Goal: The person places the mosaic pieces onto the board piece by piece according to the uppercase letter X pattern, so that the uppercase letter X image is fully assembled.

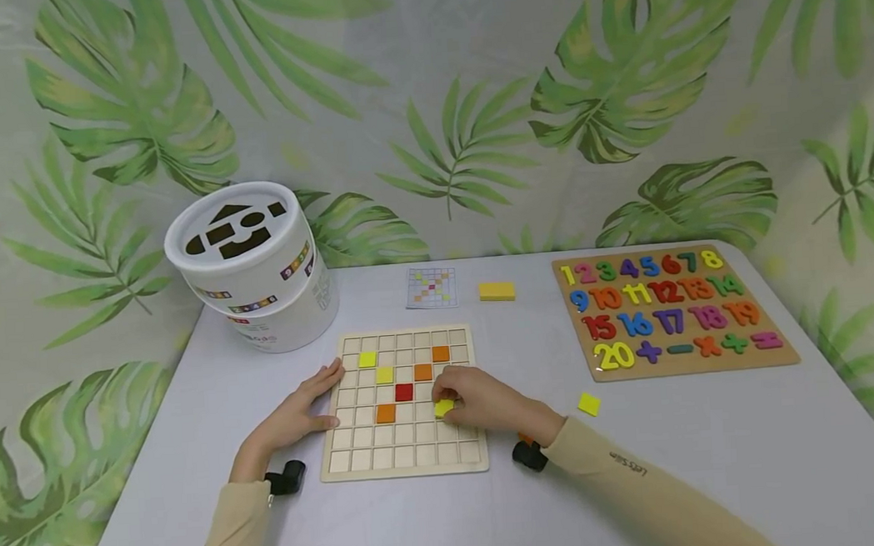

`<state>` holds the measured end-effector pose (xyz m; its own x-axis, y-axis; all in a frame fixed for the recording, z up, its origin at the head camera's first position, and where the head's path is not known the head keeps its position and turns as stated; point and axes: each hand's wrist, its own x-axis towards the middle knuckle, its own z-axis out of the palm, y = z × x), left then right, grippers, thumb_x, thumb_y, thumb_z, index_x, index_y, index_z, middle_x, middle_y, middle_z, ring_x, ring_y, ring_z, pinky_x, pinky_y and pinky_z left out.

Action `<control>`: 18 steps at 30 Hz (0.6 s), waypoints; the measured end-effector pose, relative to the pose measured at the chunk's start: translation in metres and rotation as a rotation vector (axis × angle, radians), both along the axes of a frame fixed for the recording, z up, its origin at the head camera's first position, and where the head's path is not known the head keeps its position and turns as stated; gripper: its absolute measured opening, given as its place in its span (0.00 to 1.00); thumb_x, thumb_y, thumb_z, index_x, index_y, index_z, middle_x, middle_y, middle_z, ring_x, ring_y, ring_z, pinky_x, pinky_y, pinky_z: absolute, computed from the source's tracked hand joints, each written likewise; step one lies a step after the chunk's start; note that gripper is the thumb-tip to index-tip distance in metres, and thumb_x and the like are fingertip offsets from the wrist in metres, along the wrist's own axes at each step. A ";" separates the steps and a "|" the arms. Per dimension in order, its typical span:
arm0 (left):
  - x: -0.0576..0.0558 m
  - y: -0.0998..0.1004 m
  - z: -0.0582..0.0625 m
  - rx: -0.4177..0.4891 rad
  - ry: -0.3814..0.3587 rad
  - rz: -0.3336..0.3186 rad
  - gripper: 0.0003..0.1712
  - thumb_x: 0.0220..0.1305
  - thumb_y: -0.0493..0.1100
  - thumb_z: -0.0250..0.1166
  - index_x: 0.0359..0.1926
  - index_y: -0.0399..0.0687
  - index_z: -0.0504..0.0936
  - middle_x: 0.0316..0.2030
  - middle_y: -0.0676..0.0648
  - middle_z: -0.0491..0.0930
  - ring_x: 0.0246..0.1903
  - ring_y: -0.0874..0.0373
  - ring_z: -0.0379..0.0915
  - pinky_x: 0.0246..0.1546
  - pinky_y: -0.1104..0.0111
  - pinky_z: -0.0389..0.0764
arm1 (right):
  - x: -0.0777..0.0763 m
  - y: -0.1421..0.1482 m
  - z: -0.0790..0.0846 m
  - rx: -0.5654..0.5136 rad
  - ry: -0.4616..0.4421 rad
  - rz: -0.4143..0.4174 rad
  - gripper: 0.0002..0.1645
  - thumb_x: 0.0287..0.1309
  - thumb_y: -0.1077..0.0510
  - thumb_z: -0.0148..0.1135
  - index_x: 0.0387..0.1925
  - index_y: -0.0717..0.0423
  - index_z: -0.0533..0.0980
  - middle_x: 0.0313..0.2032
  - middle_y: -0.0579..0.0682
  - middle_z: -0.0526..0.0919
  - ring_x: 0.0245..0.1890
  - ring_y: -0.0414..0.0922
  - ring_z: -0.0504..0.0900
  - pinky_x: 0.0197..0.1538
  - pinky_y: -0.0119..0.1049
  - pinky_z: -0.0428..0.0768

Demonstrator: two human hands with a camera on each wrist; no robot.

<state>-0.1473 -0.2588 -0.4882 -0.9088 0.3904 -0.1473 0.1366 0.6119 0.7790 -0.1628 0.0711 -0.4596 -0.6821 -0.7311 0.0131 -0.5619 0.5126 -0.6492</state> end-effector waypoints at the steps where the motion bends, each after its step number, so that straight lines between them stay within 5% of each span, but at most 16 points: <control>1: 0.000 0.000 0.000 -0.001 0.000 0.000 0.47 0.54 0.36 0.69 0.72 0.36 0.55 0.74 0.42 0.44 0.72 0.41 0.32 0.67 0.43 0.38 | 0.000 -0.005 0.000 0.003 0.004 0.012 0.10 0.51 0.64 0.70 0.36 0.55 0.78 0.33 0.43 0.75 0.33 0.41 0.71 0.37 0.30 0.73; 13: 0.000 0.001 0.001 -0.001 -0.003 0.000 0.47 0.54 0.36 0.69 0.71 0.35 0.55 0.74 0.41 0.44 0.72 0.40 0.32 0.67 0.44 0.38 | 0.000 -0.037 -0.001 0.121 0.076 0.023 0.10 0.51 0.67 0.68 0.35 0.53 0.79 0.37 0.42 0.77 0.37 0.39 0.70 0.45 0.28 0.74; 18: 0.000 0.001 0.002 0.001 -0.001 -0.005 0.47 0.54 0.35 0.69 0.71 0.35 0.55 0.74 0.41 0.44 0.72 0.39 0.32 0.67 0.43 0.39 | 0.000 -0.046 -0.002 0.108 0.113 0.099 0.16 0.52 0.65 0.67 0.45 0.53 0.81 0.43 0.42 0.78 0.45 0.38 0.73 0.53 0.28 0.72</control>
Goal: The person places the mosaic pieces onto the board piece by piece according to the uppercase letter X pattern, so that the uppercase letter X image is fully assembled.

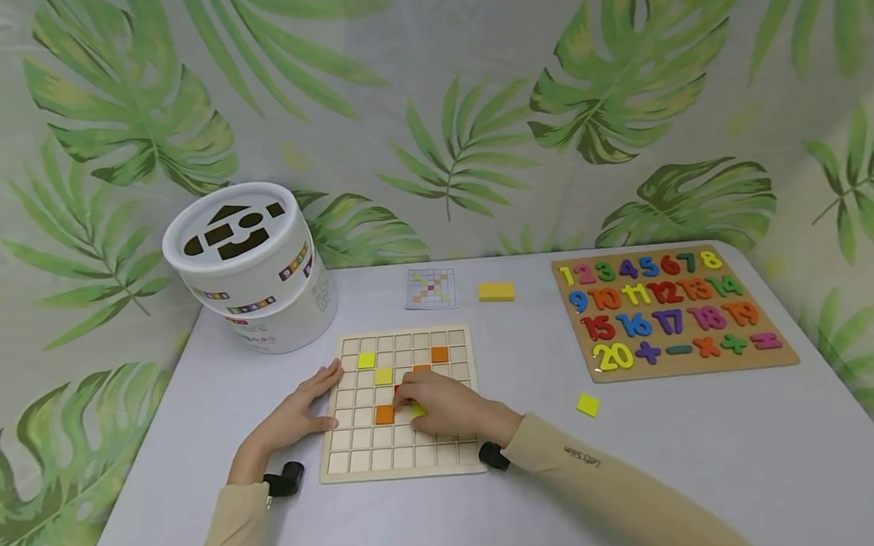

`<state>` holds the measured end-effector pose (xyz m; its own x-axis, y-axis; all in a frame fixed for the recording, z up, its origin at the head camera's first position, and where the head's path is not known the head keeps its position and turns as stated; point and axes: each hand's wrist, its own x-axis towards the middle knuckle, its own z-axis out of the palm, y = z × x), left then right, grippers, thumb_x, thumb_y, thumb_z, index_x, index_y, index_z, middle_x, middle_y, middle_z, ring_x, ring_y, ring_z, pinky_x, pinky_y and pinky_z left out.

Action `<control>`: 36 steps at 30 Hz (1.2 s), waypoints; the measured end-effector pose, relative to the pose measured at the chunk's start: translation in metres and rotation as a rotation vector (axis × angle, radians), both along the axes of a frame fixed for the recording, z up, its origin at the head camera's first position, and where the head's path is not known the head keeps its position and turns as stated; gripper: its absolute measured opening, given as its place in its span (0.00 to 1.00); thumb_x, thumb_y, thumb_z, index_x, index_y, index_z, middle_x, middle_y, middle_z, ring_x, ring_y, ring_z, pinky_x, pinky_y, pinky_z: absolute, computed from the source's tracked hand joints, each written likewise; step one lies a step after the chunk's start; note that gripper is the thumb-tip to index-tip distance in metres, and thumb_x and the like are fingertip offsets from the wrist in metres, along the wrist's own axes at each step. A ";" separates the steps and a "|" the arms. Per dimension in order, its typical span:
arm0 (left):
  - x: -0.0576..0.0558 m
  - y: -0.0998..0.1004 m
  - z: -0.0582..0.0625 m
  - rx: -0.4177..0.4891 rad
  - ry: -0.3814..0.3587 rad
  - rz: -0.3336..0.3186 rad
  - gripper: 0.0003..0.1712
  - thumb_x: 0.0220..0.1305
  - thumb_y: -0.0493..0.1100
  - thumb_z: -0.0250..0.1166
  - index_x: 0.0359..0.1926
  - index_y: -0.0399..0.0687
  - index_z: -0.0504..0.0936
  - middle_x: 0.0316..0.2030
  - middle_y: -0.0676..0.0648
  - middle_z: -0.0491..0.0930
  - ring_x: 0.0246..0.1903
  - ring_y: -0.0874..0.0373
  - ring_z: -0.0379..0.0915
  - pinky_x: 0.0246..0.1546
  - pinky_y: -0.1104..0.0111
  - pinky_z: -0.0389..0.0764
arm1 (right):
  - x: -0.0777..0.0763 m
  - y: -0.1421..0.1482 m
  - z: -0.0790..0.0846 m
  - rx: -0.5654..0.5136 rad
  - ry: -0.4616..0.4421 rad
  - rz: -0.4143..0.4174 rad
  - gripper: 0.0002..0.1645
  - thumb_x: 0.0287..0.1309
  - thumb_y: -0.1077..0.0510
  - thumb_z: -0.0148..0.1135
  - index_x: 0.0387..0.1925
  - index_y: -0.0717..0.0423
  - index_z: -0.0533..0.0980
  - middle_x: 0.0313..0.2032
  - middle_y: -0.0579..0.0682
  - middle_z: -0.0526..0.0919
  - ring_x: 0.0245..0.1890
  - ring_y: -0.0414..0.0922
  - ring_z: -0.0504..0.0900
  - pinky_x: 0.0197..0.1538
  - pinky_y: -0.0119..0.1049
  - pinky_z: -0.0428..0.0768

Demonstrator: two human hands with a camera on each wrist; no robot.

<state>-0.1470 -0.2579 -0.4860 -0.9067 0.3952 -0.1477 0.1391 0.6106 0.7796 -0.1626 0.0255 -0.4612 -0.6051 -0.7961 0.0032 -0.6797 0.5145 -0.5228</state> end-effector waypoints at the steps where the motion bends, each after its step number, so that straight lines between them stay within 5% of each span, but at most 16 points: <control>1: 0.000 0.000 0.000 0.000 0.001 -0.001 0.47 0.54 0.35 0.69 0.71 0.35 0.55 0.74 0.41 0.44 0.72 0.39 0.32 0.67 0.43 0.38 | 0.000 -0.003 0.000 -0.002 0.007 0.024 0.18 0.52 0.65 0.67 0.47 0.53 0.80 0.44 0.42 0.78 0.47 0.38 0.73 0.54 0.28 0.72; 7: 0.000 -0.001 -0.002 0.002 0.005 -0.007 0.47 0.54 0.36 0.69 0.71 0.36 0.55 0.74 0.41 0.44 0.72 0.39 0.32 0.67 0.42 0.38 | 0.004 -0.017 0.000 0.048 0.054 0.090 0.19 0.54 0.63 0.63 0.50 0.53 0.81 0.47 0.42 0.78 0.48 0.38 0.74 0.51 0.26 0.73; 13: -0.001 -0.001 -0.004 0.001 0.005 -0.007 0.47 0.54 0.37 0.69 0.72 0.36 0.55 0.74 0.42 0.44 0.72 0.40 0.32 0.67 0.43 0.38 | 0.005 -0.004 0.004 0.023 0.003 0.040 0.18 0.56 0.62 0.63 0.50 0.52 0.81 0.49 0.41 0.77 0.50 0.38 0.73 0.53 0.28 0.72; 20: 0.000 0.000 -0.002 -0.007 -0.003 0.009 0.47 0.54 0.36 0.69 0.71 0.36 0.55 0.74 0.42 0.44 0.72 0.40 0.32 0.67 0.44 0.38 | 0.002 0.070 0.018 -0.144 -0.143 -0.138 0.15 0.58 0.65 0.63 0.48 0.57 0.80 0.47 0.47 0.79 0.46 0.47 0.75 0.48 0.39 0.77; 29: 0.001 -0.001 -0.001 -0.003 -0.004 0.007 0.47 0.54 0.36 0.69 0.72 0.37 0.56 0.74 0.42 0.44 0.72 0.40 0.32 0.67 0.43 0.38 | 0.017 0.182 0.009 -0.240 -0.077 -0.305 0.15 0.54 0.68 0.66 0.45 0.60 0.79 0.41 0.52 0.81 0.38 0.47 0.77 0.39 0.37 0.80; 36: 0.000 -0.002 -0.002 0.001 -0.001 0.007 0.47 0.54 0.36 0.69 0.72 0.37 0.56 0.74 0.42 0.44 0.72 0.41 0.32 0.67 0.43 0.38 | 0.033 0.223 -0.006 -0.252 -0.053 -0.358 0.16 0.49 0.70 0.69 0.42 0.59 0.79 0.38 0.49 0.82 0.35 0.44 0.77 0.34 0.33 0.79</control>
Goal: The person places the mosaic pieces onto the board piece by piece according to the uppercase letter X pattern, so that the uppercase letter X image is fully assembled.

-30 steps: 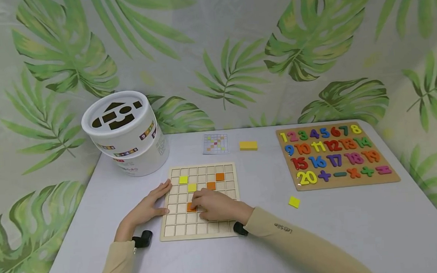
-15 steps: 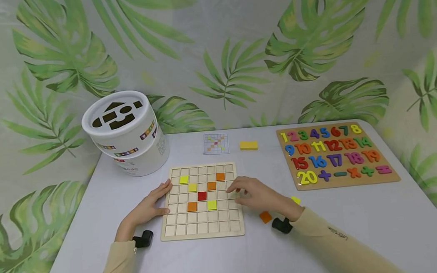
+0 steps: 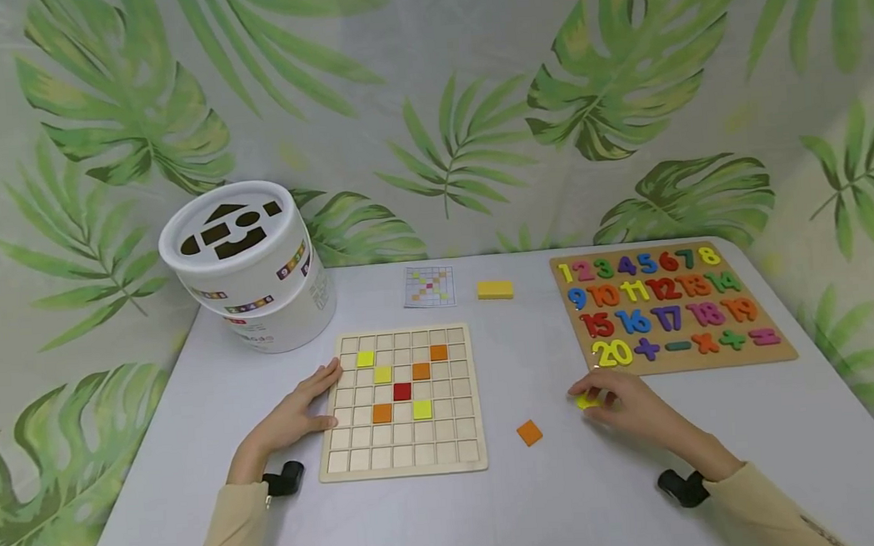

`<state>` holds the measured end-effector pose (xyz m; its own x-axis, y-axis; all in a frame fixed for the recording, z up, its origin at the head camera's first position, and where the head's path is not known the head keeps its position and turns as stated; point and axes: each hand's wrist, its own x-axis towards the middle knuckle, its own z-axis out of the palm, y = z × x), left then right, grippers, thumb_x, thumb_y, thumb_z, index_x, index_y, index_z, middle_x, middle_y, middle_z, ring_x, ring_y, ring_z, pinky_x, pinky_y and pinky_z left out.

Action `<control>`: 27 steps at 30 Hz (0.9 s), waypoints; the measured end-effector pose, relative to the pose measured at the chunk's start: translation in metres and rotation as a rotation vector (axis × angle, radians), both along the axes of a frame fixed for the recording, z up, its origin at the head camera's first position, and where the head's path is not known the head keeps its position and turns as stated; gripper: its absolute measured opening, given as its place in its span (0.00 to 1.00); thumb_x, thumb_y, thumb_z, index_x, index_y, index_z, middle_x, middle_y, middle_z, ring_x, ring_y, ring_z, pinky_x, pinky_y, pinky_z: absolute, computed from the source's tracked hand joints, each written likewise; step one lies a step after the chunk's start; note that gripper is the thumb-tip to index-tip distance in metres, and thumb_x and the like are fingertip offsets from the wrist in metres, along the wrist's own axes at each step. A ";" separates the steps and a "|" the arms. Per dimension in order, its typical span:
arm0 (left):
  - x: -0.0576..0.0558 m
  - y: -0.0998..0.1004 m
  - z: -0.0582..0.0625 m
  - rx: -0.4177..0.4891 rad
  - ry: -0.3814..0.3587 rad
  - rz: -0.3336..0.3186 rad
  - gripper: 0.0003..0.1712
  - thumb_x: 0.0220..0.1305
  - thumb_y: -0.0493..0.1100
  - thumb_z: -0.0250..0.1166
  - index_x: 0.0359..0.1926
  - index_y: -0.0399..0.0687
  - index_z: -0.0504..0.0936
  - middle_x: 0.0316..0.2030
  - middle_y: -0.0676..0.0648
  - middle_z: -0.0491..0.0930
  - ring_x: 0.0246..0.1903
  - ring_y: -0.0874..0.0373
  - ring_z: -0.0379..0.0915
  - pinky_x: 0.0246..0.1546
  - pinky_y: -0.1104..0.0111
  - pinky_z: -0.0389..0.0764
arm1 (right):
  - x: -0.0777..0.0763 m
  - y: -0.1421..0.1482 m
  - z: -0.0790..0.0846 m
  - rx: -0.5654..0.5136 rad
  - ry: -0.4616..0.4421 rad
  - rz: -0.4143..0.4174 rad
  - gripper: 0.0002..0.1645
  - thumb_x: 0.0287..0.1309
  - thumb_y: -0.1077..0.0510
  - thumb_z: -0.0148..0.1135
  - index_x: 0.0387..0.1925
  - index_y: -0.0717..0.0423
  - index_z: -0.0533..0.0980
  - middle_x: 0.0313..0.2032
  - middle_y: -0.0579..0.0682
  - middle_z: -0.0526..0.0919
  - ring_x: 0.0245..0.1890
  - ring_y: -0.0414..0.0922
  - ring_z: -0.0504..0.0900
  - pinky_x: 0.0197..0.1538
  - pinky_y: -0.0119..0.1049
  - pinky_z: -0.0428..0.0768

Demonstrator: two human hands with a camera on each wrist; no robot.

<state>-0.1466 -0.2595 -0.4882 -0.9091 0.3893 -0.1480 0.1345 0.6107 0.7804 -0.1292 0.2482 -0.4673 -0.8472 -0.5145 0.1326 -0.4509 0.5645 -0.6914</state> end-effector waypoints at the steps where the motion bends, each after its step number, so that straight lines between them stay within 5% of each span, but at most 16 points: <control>1: 0.000 0.000 0.000 -0.001 0.002 0.000 0.47 0.54 0.36 0.69 0.72 0.37 0.56 0.74 0.42 0.44 0.72 0.40 0.32 0.67 0.43 0.38 | 0.001 0.001 -0.001 -0.002 -0.001 -0.006 0.16 0.49 0.70 0.69 0.42 0.59 0.80 0.38 0.49 0.82 0.35 0.44 0.77 0.34 0.33 0.79; 10: 0.000 0.000 0.001 -0.011 0.001 0.004 0.47 0.54 0.36 0.69 0.72 0.37 0.55 0.74 0.42 0.44 0.72 0.41 0.32 0.67 0.43 0.39 | 0.000 -0.020 -0.008 -0.045 -0.019 0.093 0.17 0.49 0.70 0.69 0.43 0.59 0.79 0.37 0.49 0.80 0.35 0.46 0.76 0.36 0.33 0.77; 16: -0.001 0.001 0.000 -0.005 -0.002 0.004 0.47 0.54 0.36 0.69 0.72 0.37 0.55 0.74 0.42 0.44 0.72 0.41 0.32 0.67 0.43 0.38 | 0.000 -0.045 -0.010 0.033 -0.106 0.157 0.18 0.50 0.69 0.69 0.44 0.53 0.79 0.41 0.44 0.79 0.39 0.43 0.75 0.41 0.34 0.76; 27: -0.001 0.002 0.000 -0.005 -0.009 0.007 0.47 0.54 0.36 0.69 0.72 0.37 0.55 0.74 0.43 0.44 0.72 0.41 0.32 0.67 0.43 0.38 | -0.004 -0.070 -0.009 0.166 -0.053 0.214 0.15 0.51 0.68 0.69 0.38 0.49 0.80 0.39 0.37 0.77 0.41 0.37 0.75 0.47 0.34 0.79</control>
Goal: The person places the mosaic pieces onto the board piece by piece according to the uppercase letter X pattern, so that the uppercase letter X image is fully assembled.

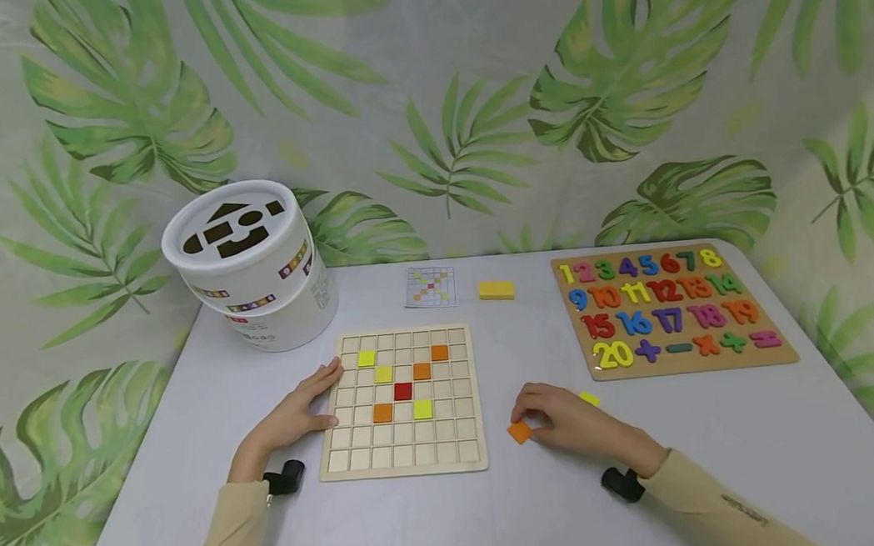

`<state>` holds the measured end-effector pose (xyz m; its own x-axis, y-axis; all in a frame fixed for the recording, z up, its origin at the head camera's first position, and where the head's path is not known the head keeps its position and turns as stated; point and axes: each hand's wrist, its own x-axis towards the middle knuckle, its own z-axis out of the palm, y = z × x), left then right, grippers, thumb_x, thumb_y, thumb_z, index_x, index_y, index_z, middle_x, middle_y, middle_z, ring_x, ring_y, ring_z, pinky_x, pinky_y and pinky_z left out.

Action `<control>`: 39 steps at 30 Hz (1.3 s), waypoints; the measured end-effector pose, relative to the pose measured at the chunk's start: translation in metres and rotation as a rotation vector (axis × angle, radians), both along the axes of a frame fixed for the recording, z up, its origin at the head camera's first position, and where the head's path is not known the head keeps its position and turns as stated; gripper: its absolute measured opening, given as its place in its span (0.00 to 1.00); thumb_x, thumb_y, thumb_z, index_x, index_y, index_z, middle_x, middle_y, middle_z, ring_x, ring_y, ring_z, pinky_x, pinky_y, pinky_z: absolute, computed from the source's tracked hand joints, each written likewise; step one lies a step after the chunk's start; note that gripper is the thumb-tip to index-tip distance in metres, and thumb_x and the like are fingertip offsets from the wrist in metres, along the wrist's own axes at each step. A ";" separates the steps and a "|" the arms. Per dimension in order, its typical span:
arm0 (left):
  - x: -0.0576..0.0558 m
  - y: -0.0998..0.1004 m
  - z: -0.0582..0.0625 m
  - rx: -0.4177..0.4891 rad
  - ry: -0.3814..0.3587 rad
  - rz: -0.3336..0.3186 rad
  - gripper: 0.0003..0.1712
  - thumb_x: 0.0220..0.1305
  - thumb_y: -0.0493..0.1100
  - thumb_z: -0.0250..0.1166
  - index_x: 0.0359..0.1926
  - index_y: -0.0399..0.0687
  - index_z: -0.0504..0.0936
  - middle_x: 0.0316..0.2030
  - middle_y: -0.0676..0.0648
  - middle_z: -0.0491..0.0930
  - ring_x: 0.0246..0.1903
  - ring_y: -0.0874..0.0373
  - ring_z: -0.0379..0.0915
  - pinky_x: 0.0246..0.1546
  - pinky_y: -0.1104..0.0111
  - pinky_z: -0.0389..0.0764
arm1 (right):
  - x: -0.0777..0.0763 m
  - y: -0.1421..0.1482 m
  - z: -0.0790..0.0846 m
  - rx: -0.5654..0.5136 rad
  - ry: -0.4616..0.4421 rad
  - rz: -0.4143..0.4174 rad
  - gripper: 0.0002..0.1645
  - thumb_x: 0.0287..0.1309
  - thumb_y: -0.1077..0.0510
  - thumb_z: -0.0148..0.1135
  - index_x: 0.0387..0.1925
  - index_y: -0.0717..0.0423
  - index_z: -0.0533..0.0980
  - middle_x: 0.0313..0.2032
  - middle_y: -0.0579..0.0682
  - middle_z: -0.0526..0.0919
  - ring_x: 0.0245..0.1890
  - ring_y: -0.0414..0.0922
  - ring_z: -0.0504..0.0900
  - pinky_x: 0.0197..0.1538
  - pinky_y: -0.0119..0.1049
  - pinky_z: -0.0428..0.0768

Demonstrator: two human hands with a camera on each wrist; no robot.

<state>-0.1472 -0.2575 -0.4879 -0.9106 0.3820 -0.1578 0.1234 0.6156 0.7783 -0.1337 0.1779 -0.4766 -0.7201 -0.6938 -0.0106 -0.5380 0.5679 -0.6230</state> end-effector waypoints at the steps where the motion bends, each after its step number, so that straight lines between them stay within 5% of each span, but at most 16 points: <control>1: 0.000 0.000 0.000 0.000 0.000 0.000 0.47 0.54 0.36 0.69 0.72 0.37 0.55 0.74 0.43 0.44 0.72 0.41 0.32 0.67 0.43 0.38 | -0.001 -0.002 0.000 0.010 0.004 0.006 0.14 0.51 0.67 0.69 0.38 0.48 0.79 0.39 0.37 0.77 0.41 0.37 0.75 0.47 0.34 0.78; 15: 0.000 0.000 0.001 -0.014 -0.006 0.004 0.47 0.54 0.35 0.69 0.72 0.37 0.55 0.74 0.42 0.43 0.72 0.41 0.32 0.67 0.43 0.38 | -0.005 -0.029 0.005 -0.031 -0.003 0.024 0.11 0.53 0.60 0.70 0.38 0.48 0.78 0.37 0.36 0.77 0.37 0.38 0.73 0.42 0.31 0.77; 28: 0.000 -0.002 -0.001 -0.002 0.004 -0.001 0.47 0.53 0.35 0.69 0.71 0.36 0.56 0.74 0.42 0.44 0.72 0.41 0.32 0.67 0.44 0.38 | -0.002 -0.142 0.018 -0.050 0.080 0.113 0.08 0.56 0.58 0.67 0.39 0.51 0.80 0.37 0.38 0.77 0.39 0.36 0.72 0.46 0.26 0.73; 39: 0.000 -0.003 0.000 0.000 0.012 -0.018 0.47 0.54 0.37 0.69 0.72 0.37 0.56 0.74 0.42 0.44 0.72 0.40 0.33 0.67 0.42 0.39 | 0.000 -0.203 0.014 0.077 0.176 0.104 0.06 0.53 0.62 0.68 0.34 0.50 0.81 0.30 0.39 0.75 0.32 0.35 0.70 0.35 0.20 0.70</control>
